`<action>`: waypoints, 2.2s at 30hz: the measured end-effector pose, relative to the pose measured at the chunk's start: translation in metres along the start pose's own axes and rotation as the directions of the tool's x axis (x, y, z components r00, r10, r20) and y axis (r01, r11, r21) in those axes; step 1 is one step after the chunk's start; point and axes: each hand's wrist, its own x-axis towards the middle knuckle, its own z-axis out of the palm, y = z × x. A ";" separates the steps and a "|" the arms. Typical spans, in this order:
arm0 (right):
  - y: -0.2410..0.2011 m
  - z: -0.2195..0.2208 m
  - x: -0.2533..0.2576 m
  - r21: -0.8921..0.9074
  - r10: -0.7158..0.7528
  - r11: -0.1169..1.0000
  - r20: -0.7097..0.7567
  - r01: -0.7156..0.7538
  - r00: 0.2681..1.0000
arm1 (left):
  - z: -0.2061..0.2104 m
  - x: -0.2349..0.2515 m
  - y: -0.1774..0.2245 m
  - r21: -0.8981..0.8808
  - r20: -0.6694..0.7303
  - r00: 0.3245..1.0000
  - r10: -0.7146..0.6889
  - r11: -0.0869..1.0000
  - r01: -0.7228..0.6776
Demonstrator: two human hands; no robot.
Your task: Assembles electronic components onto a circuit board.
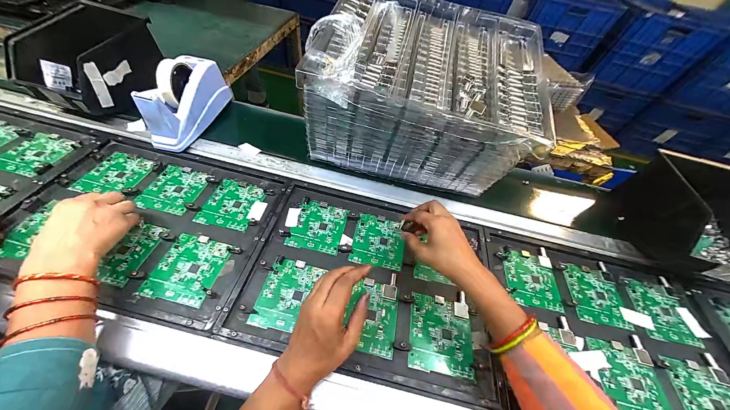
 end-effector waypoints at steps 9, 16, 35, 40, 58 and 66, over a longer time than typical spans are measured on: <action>0.021 0.011 0.037 -0.339 0.122 0.940 0.264 -0.026 0.957 | -0.002 -0.001 -0.006 0.001 -0.066 0.995 -0.074 0.997 0.075; 0.030 0.018 0.015 -0.328 0.001 0.944 0.106 0.034 0.994 | -0.003 -0.001 -0.007 -0.005 -0.068 0.994 -0.084 0.996 0.084; 0.002 0.014 -0.087 -0.064 -0.134 0.989 -0.061 0.130 0.989 | -0.064 0.313 -0.009 0.390 0.391 0.920 -0.017 0.909 -0.149; 0.000 0.006 -0.090 -0.060 -0.091 0.994 -0.033 0.089 0.995 | -0.048 0.360 -0.036 0.589 0.654 0.700 -0.286 0.773 -0.235; 0.003 0.013 -0.088 -0.066 -0.055 0.996 0.004 0.055 0.999 | -0.071 0.355 -0.047 0.402 0.491 0.823 0.286 0.764 -0.505; -0.001 0.018 -0.089 -0.002 -0.156 0.986 -0.335 0.165 0.929 | -0.071 0.163 0.054 -0.073 0.343 0.920 -0.192 0.971 0.230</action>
